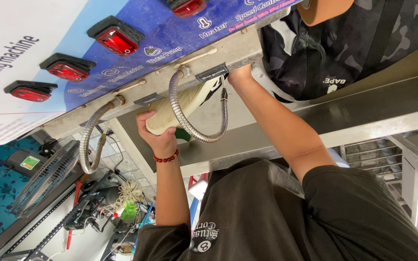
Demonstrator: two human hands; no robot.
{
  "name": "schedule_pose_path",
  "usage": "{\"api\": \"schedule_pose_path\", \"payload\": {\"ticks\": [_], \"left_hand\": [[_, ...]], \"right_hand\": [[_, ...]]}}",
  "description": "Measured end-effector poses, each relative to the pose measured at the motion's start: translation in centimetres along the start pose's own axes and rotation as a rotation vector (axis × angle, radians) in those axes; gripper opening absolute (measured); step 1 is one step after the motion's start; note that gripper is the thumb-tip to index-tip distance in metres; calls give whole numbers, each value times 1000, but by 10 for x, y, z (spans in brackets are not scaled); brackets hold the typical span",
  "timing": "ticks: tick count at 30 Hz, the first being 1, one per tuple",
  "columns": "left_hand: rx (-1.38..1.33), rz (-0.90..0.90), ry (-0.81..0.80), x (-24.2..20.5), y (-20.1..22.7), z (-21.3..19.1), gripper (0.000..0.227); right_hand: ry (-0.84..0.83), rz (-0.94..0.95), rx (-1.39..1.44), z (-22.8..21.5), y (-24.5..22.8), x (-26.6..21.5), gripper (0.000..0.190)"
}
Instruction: The person washes the sole of a white shoe by pressing it against a rotating horizontal brush wheel in a professional shoe washing machine.
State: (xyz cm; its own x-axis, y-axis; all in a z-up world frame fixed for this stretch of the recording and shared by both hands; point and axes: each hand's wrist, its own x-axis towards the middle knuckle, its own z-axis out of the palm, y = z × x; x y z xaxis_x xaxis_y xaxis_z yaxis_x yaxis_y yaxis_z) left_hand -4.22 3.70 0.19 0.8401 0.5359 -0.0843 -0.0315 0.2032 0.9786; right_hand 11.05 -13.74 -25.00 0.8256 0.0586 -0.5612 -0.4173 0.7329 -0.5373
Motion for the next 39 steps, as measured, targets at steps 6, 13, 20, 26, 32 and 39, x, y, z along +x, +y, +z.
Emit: {"api": "schedule_pose_path", "payload": {"ticks": [6, 13, 20, 26, 32, 39], "left_hand": [[-22, 11, -30, -5, 9, 0, 74], [0, 29, -43, -12, 17, 0, 75], [-19, 55, -108, -14, 27, 4, 73], [-8, 55, -92, -14, 25, 6, 72], [23, 44, -82, -15, 28, 4, 75], [71, 14, -38, -18, 14, 19, 79]], "right_hand": [[56, -22, 42, -1, 5, -6, 42], [20, -30, 54, 18, -8, -26, 39], [-2, -23, 55, 38, -25, -45, 41], [-13, -3, 87, 36, -22, -40, 41], [-3, -31, 101, 25, -8, -30, 41], [-23, -28, 8, 8, -12, -8, 38]]}}
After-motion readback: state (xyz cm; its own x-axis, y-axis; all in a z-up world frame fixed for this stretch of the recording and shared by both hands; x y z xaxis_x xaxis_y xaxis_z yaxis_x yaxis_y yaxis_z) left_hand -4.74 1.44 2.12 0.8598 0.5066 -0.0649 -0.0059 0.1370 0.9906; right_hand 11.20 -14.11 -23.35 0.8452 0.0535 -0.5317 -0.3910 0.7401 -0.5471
